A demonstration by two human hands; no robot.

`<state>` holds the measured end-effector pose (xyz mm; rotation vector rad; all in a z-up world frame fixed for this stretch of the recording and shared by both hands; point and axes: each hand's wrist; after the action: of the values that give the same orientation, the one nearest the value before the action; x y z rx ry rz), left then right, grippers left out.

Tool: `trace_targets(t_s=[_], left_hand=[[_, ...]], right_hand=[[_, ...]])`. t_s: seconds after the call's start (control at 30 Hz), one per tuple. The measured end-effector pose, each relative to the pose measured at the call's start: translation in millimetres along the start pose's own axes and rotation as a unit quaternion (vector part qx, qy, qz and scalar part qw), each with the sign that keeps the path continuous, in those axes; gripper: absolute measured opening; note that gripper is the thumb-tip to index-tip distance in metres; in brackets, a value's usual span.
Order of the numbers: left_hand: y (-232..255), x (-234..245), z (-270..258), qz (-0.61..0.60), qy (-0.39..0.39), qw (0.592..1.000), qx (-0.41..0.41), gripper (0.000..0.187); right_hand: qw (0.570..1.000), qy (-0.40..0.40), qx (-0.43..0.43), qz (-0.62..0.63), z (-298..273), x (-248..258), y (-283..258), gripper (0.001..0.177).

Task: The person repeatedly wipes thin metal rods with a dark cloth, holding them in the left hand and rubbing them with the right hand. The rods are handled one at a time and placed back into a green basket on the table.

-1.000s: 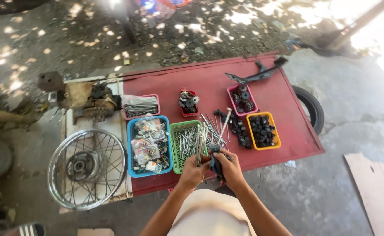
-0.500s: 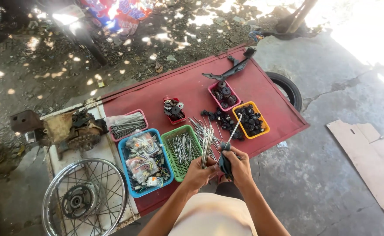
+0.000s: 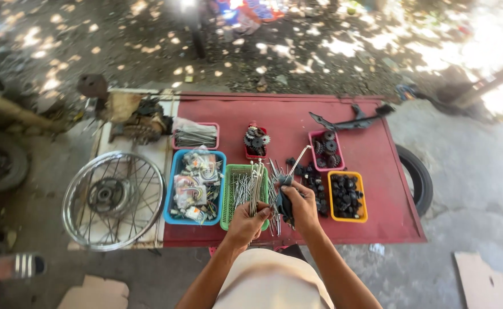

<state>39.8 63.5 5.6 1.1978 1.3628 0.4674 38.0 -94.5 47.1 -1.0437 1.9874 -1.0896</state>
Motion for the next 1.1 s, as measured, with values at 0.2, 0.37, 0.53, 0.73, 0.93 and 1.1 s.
trace_targets(t_s=[0.2,0.37,0.53,0.73,0.93,1.1], left_hand=[[-63,-8,-4,-0.017,0.109,0.992,-0.063,0.013],[-37,-42,-28,-0.028,0.147,0.987,-0.058,0.008],[-34,-54,-37,-0.027,0.179,0.981,-0.065,0.005],[-46,-29,-25,-0.024,0.197,0.977,-0.078,0.012],[-21,-5,-23,-0.118,0.075,0.990,0.014,0.015],[-1,26,-2,-0.089,0.052,0.995,0.002,0.017]], right_hand=[[0.988,-0.142,-0.026,-0.060,22,21,35,0.011],[0.981,-0.172,-0.025,-0.082,30,31,16,0.011],[0.982,-0.165,-0.028,-0.084,8,24,0,0.015],[0.971,-0.226,-0.043,-0.072,33,20,22,0.011],[0.982,-0.184,-0.038,-0.011,29,6,-18,0.024],[0.976,-0.194,-0.005,-0.103,10,-18,15,0.024]])
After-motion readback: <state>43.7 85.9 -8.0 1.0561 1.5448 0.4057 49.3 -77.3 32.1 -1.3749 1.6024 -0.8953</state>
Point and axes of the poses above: each hand's wrist, its own z-axis towards the middle knuckle, its own x-axis out of the back of the hand, y = z × x, and after that the axes turned 9 degrees about -x, right-handed
